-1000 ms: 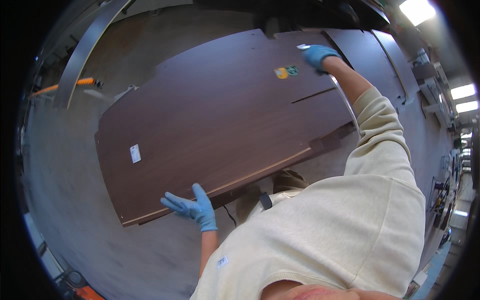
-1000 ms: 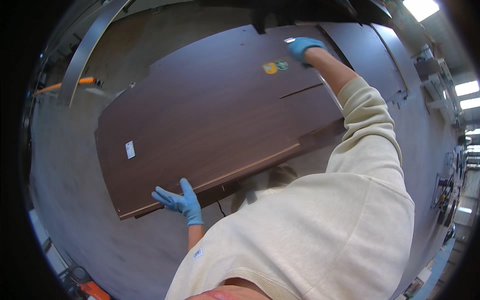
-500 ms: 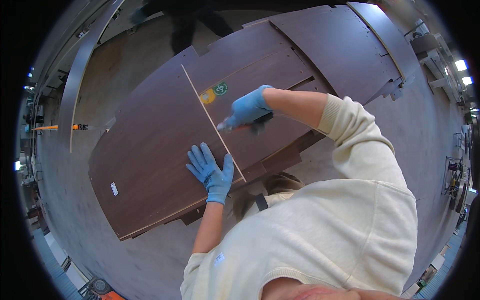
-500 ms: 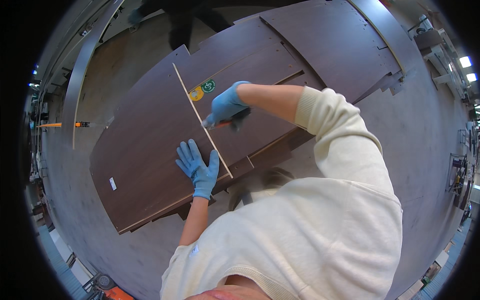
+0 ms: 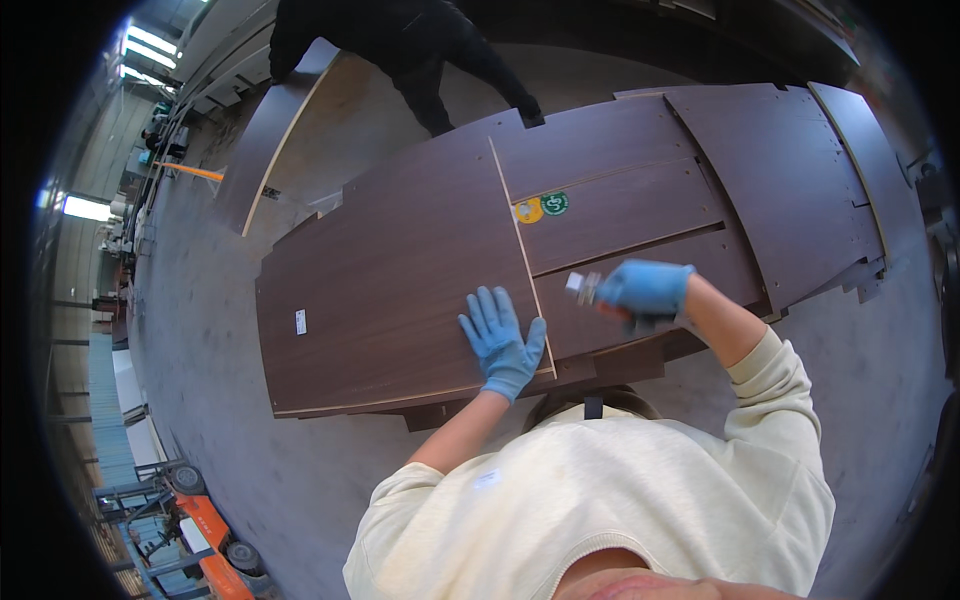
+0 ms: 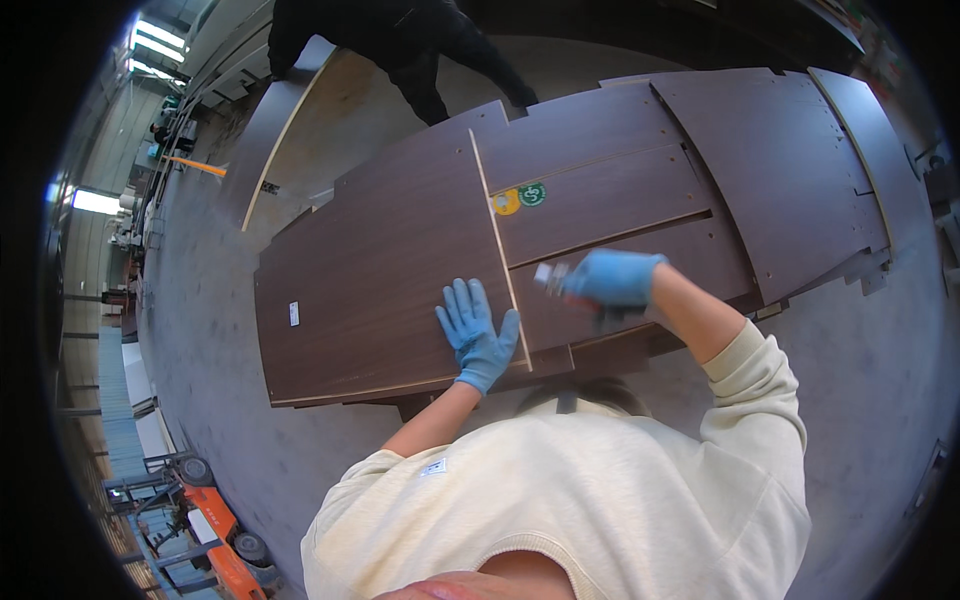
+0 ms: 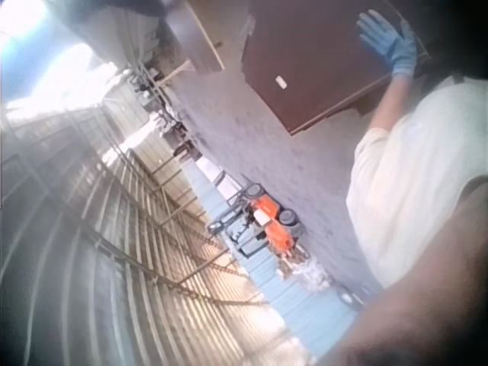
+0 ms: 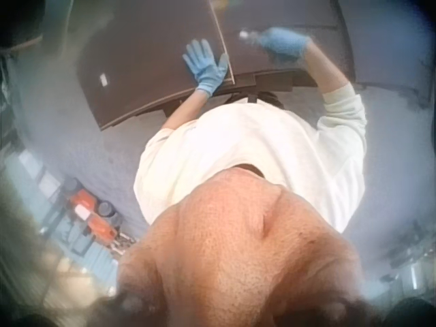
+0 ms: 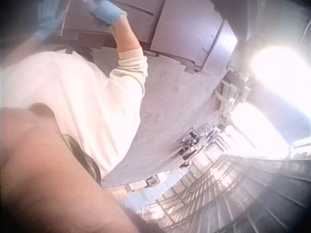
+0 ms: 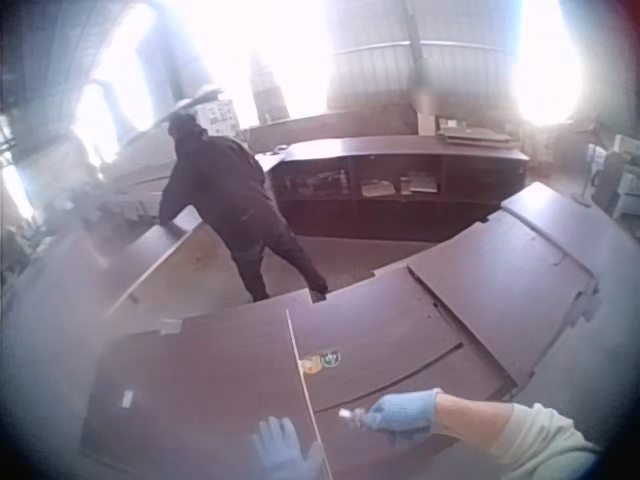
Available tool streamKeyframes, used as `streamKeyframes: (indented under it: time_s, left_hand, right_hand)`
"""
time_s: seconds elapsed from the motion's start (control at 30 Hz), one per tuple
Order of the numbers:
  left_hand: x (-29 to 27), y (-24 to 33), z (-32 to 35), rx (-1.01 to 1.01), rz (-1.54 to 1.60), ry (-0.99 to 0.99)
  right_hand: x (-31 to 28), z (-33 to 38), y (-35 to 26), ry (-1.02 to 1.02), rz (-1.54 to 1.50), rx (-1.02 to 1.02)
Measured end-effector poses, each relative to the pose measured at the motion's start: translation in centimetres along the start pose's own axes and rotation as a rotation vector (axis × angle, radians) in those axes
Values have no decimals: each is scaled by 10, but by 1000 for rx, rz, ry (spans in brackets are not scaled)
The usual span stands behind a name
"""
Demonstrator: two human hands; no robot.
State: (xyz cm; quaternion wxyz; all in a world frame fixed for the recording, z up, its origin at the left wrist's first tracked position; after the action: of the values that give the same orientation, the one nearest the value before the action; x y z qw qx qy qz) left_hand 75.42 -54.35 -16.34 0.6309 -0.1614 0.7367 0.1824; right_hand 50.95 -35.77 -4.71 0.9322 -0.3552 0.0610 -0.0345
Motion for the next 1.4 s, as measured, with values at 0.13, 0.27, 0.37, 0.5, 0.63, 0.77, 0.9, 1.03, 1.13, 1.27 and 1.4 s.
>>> streamKeyframes:
  time_s: [0.13, 0.27, 0.37, 0.5, 0.63, 0.77, 0.9, 1.03, 1.13, 1.27, 1.4]
  left_hand:
    - [2, -2, 1, -7, 20, -9]
    - [5, -3, 3, 26, 32, 58]
    - [2, -5, 3, 39, 112, 59]
    - [-18, 12, 5, 196, 271, 185]
    - [-38, 72, 3, 420, 465, 153]
    - [-37, 179, -17, 554, 513, 73]
    - [-23, 302, -34, 745, 403, 91]
    - [-7, 423, -39, 823, 303, 61]
    - [9, 481, -43, 808, 172, 45]
    - [29, 506, -36, 764, -53, 51]
    - [35, 502, -21, 670, 11, 106]
  right_hand:
    - [-46, 11, 4, 1073, -661, 35]
    - [0, 18, 23, 279, -303, 203]
    - [59, 38, 31, 140, -345, 70]
    - [65, 75, 46, 508, -492, 61]
    - [29, 120, 110, 865, -567, 148]
    - [-29, 170, 200, 1139, -696, 37]
    - [-90, 220, 272, 1227, -685, 173]
    - [-129, 238, 301, 938, -551, 156]
    - [-183, 251, 302, 604, -253, 197]
    - [-304, 288, 289, 1023, 344, 489]
    - [-348, 265, 273, 660, 500, 274]
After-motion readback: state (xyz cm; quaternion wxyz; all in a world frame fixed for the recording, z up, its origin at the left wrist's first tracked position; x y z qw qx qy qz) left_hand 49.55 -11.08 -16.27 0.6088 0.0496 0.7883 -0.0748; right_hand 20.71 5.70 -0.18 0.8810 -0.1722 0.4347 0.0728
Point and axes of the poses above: each hand's wrist, its own z-axis away from the middle knuckle, its own x-axis out of the palm, y = z × x, the point moved 1 cm from there along -z, towards the middle knuckle, and after that the axes turned 9 degrees about -z, right-handed, at the moved point
